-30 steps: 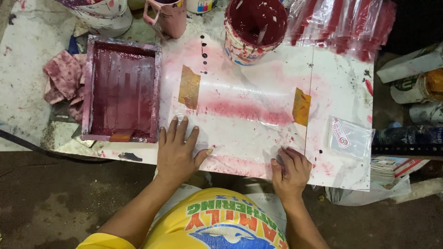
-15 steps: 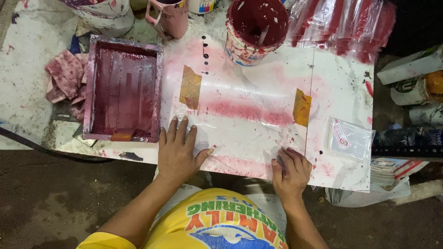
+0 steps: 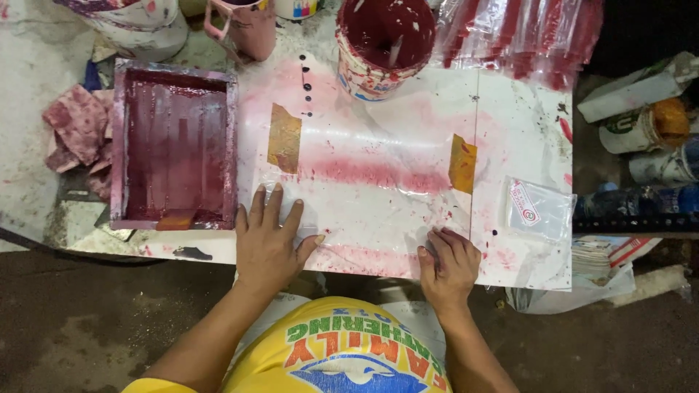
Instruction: The person is organizing and flattening a stack of clear plastic bags on a workbench, likely in preparation for printing or packaging.
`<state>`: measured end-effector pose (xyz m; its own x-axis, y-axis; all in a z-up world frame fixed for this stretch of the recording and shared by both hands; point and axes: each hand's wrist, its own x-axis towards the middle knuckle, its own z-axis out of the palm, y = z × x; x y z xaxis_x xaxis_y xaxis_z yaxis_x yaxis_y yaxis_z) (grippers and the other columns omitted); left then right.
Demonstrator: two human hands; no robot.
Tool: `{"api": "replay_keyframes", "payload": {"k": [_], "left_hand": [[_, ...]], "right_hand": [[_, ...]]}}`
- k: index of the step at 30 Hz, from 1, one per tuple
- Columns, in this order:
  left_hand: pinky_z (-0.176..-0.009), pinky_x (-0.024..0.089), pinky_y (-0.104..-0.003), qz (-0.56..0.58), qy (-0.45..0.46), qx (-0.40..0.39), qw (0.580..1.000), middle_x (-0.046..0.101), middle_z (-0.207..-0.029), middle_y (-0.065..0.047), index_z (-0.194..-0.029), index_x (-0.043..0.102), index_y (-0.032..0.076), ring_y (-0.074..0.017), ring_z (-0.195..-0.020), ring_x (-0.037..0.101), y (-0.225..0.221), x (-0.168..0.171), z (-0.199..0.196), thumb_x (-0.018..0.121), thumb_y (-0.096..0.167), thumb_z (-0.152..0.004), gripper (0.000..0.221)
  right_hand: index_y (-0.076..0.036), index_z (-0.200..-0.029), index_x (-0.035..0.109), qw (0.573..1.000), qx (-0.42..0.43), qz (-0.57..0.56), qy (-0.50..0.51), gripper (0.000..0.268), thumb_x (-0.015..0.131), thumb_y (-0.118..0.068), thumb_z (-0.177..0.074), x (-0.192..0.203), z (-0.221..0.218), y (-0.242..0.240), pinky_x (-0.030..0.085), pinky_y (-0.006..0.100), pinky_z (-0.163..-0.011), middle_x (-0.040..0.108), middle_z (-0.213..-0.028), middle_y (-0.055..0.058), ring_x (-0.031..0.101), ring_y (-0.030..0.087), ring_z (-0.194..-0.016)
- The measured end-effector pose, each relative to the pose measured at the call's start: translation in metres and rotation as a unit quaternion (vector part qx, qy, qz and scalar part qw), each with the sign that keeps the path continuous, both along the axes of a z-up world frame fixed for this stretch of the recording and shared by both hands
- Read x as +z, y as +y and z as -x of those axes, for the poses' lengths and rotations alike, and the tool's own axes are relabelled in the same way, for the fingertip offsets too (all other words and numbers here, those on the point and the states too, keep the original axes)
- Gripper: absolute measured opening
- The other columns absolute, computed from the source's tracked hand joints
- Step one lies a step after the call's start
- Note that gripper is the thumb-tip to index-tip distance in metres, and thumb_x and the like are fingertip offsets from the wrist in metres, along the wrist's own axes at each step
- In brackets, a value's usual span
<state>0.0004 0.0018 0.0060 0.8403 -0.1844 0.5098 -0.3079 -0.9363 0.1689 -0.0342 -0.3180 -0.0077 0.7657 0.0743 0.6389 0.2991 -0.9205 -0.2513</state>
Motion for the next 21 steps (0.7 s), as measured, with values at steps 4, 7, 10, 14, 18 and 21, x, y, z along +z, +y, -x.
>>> {"api": "replay_keyframes", "payload": {"k": [4,7,10,14,18,21], "left_hand": [[-0.095,0.045,-0.064,-0.004,-0.003,-0.005,1.000,0.065,-0.130,-0.025,-0.124,0.072,0.015,-0.0496,-0.129,0.057,-0.0001,0.0021,-0.0001,0.053,0.068,-0.092,0.065],[-0.096,0.044,-0.065,-0.007,0.011,-0.009,1.000,0.065,-0.131,-0.024,-0.121,0.074,0.015,-0.0495,-0.130,0.056,-0.0004,0.0035,0.0006,0.055,0.067,-0.092,0.062],[-0.097,0.044,-0.066,-0.010,0.015,-0.001,1.000,0.066,-0.130,-0.024,-0.122,0.074,0.014,-0.0494,-0.131,0.056,-0.0016,0.0040,0.0012,0.056,0.068,-0.090,0.066],[-0.097,0.044,-0.065,-0.020,0.010,0.007,1.000,0.065,-0.132,-0.024,-0.122,0.073,0.013,-0.0486,-0.132,0.056,-0.0017,0.0012,0.0024,0.051,0.070,-0.092,0.068],[-0.099,0.043,-0.066,-0.009,0.021,0.003,1.000,0.065,-0.131,-0.025,-0.124,0.073,0.012,-0.0500,-0.131,0.055,-0.0007,0.0025,0.0016,0.055,0.068,-0.091,0.067],[-0.100,0.043,-0.066,-0.006,0.020,-0.003,1.000,0.065,-0.131,-0.023,-0.123,0.073,0.015,-0.0494,-0.132,0.055,-0.0006,0.0009,0.0027,0.056,0.067,-0.092,0.063]], "right_hand": [[-0.014,-0.101,0.077,1.000,0.003,0.004,-0.005,0.033,0.063,-0.044,-0.101,-0.0065,0.0005,-0.0045,0.047,0.038,-0.085,0.072,-0.093,0.002,0.072,0.026,-0.095],[-0.014,-0.101,0.077,1.000,0.005,0.002,-0.005,0.031,0.065,-0.043,-0.100,-0.0060,-0.0003,-0.0052,0.048,0.038,-0.085,0.072,-0.094,0.002,0.072,0.026,-0.096],[-0.014,-0.101,0.077,1.000,0.005,0.000,-0.004,0.030,0.066,-0.042,-0.100,-0.0035,-0.0003,-0.0036,0.048,0.039,-0.085,0.072,-0.093,0.002,0.072,0.026,-0.095],[-0.015,-0.101,0.077,1.000,0.002,0.005,-0.008,0.030,0.065,-0.043,-0.101,-0.0050,0.0009,-0.0054,0.048,0.038,-0.086,0.072,-0.094,0.002,0.072,0.025,-0.096],[-0.014,-0.101,0.077,1.000,0.008,0.006,-0.010,0.033,0.064,-0.044,-0.101,-0.0053,-0.0008,-0.0045,0.048,0.039,-0.084,0.072,-0.093,0.003,0.072,0.026,-0.095],[-0.013,-0.100,0.077,1.000,0.004,0.006,-0.008,0.034,0.064,-0.045,-0.101,-0.0050,0.0004,-0.0042,0.048,0.040,-0.084,0.072,-0.092,0.003,0.072,0.027,-0.094]]}}
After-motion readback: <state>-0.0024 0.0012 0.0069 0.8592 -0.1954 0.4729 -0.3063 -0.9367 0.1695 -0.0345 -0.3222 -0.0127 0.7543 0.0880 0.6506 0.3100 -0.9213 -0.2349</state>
